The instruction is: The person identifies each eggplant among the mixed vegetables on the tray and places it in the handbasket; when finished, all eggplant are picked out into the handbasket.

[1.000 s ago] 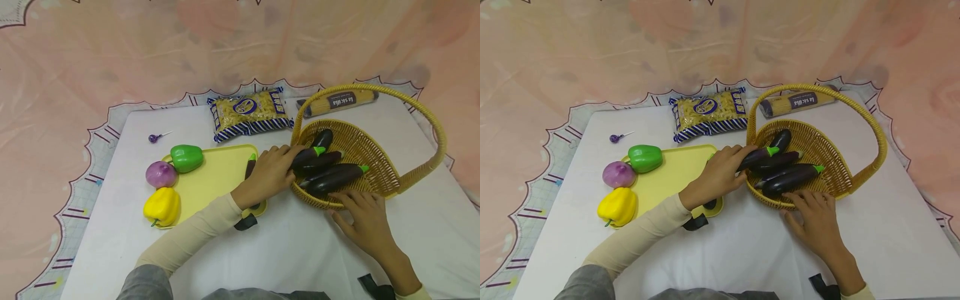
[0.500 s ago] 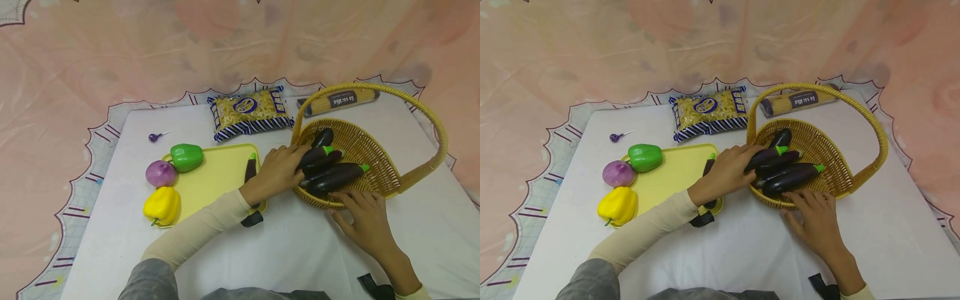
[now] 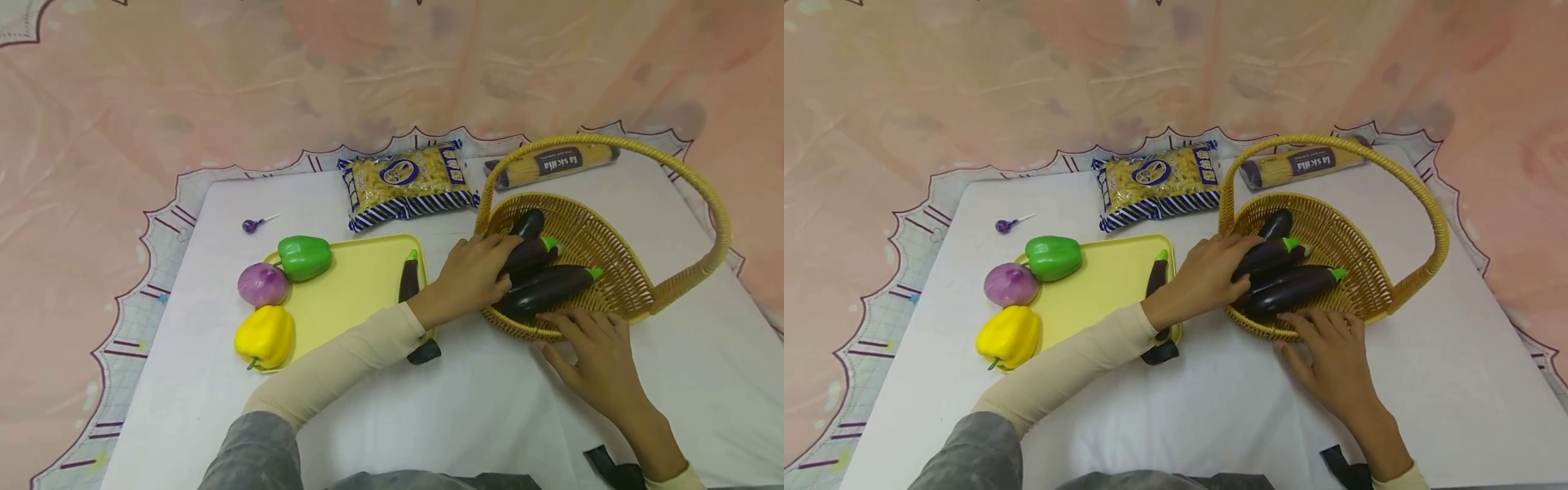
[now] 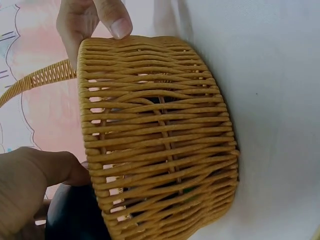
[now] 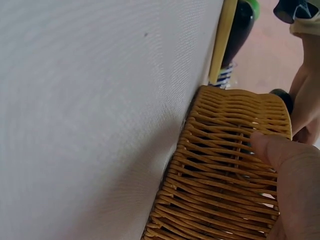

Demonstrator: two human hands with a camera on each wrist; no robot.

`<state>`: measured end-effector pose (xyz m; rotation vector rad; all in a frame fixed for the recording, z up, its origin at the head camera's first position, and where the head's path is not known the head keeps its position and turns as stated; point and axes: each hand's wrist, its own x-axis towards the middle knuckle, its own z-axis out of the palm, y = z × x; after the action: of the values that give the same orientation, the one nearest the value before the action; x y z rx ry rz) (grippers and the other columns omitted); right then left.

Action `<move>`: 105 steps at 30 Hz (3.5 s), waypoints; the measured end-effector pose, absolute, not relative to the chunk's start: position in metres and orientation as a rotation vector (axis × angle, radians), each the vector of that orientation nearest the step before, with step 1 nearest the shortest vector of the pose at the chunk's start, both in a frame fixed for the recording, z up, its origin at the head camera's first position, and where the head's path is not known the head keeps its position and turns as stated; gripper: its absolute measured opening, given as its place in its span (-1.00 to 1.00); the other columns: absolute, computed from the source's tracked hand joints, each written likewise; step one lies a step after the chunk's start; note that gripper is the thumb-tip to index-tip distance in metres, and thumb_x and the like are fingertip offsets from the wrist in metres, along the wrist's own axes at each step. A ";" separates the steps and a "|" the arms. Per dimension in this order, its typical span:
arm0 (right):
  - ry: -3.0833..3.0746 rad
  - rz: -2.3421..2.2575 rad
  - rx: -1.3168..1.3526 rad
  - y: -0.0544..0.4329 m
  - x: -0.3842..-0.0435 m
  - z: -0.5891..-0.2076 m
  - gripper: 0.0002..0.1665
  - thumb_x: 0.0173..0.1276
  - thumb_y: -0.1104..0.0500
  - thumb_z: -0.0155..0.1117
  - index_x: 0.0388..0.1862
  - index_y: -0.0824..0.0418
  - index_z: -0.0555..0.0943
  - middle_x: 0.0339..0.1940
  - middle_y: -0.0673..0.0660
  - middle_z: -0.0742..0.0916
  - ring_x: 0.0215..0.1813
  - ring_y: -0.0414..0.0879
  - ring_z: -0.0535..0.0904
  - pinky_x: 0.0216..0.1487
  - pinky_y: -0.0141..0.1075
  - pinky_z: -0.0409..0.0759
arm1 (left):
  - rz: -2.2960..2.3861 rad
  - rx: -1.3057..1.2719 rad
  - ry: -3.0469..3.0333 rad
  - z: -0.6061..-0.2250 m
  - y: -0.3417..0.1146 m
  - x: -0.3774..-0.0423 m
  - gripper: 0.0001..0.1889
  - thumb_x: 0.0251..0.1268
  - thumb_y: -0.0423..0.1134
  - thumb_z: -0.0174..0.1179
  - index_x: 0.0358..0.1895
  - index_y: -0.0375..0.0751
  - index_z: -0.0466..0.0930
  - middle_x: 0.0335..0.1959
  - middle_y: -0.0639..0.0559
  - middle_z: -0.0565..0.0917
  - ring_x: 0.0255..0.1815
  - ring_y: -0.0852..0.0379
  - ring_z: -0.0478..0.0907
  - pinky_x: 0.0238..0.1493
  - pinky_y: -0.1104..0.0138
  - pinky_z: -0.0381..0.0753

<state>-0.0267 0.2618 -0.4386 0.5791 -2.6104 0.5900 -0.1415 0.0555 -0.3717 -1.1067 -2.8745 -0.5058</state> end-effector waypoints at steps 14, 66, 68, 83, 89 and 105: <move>-2.620 0.590 0.574 0.262 -0.026 -0.438 -0.21 0.44 -0.43 -0.21 -0.03 0.16 0.67 -0.20 0.14 0.67 -0.16 0.08 0.45 -0.05 0.06 0.16 | -0.376 -1.172 -2.866 -0.379 0.081 -0.152 -0.39 0.33 -0.11 0.21 0.43 -0.10 0.33 0.20 -0.05 0.57 0.06 0.02 0.57 0.05 0.18 0.54; -2.652 0.564 0.591 0.266 -0.025 -0.436 -0.55 0.17 -0.02 0.40 -0.02 0.18 0.66 -0.16 0.16 0.67 -0.12 0.12 0.47 -0.02 0.07 0.19 | -0.282 -1.168 -2.824 -0.385 0.111 -0.144 -0.36 0.40 0.24 0.01 0.42 0.00 0.37 0.23 -0.05 0.46 0.21 -0.01 0.47 0.21 0.07 0.43; -2.650 0.565 0.593 0.266 -0.026 -0.436 -0.56 0.20 -0.04 0.37 -0.02 0.18 0.66 -0.16 0.16 0.67 -0.12 0.12 0.47 -0.02 0.07 0.18 | -0.296 -1.170 -2.806 -0.383 0.108 -0.143 -0.36 0.39 0.24 0.01 0.42 0.00 0.37 0.22 -0.06 0.47 0.19 -0.02 0.49 0.19 0.07 0.44; -2.658 0.562 0.573 0.265 -0.025 -0.436 -0.56 0.15 -0.02 0.42 -0.04 0.18 0.67 -0.16 0.18 0.69 -0.10 0.13 0.48 -0.02 0.07 0.18 | -0.456 -1.141 -2.679 -0.378 0.080 -0.137 -0.39 0.36 0.14 0.13 0.42 0.05 0.35 0.19 -0.06 0.46 0.15 0.05 0.50 0.10 0.15 0.48; -2.634 0.575 0.577 0.264 -0.025 -0.437 -0.48 0.35 -0.22 0.18 -0.05 0.17 0.68 -0.17 0.18 0.69 -0.11 0.13 0.48 -0.02 0.08 0.18 | -0.483 -1.097 -2.597 -0.382 0.068 -0.135 -0.42 0.36 0.11 0.14 0.38 -0.02 0.41 0.13 -0.05 0.50 0.05 0.06 0.54 0.09 0.15 0.48; -2.631 0.583 0.568 0.262 -0.027 -0.437 -0.55 0.30 -0.16 0.27 -0.04 0.13 0.67 -0.19 0.15 0.70 -0.12 0.11 0.49 -0.05 0.04 0.19 | -0.608 -0.885 -2.694 -0.399 0.016 -0.129 -0.46 0.33 0.03 0.20 0.34 -0.04 0.43 0.15 -0.07 0.47 0.10 -0.05 0.49 0.11 0.05 0.39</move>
<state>-0.0266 0.2620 -0.4369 0.5681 -2.6312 0.5832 -0.1294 0.0158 -0.3990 -0.8846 -2.6936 -0.6078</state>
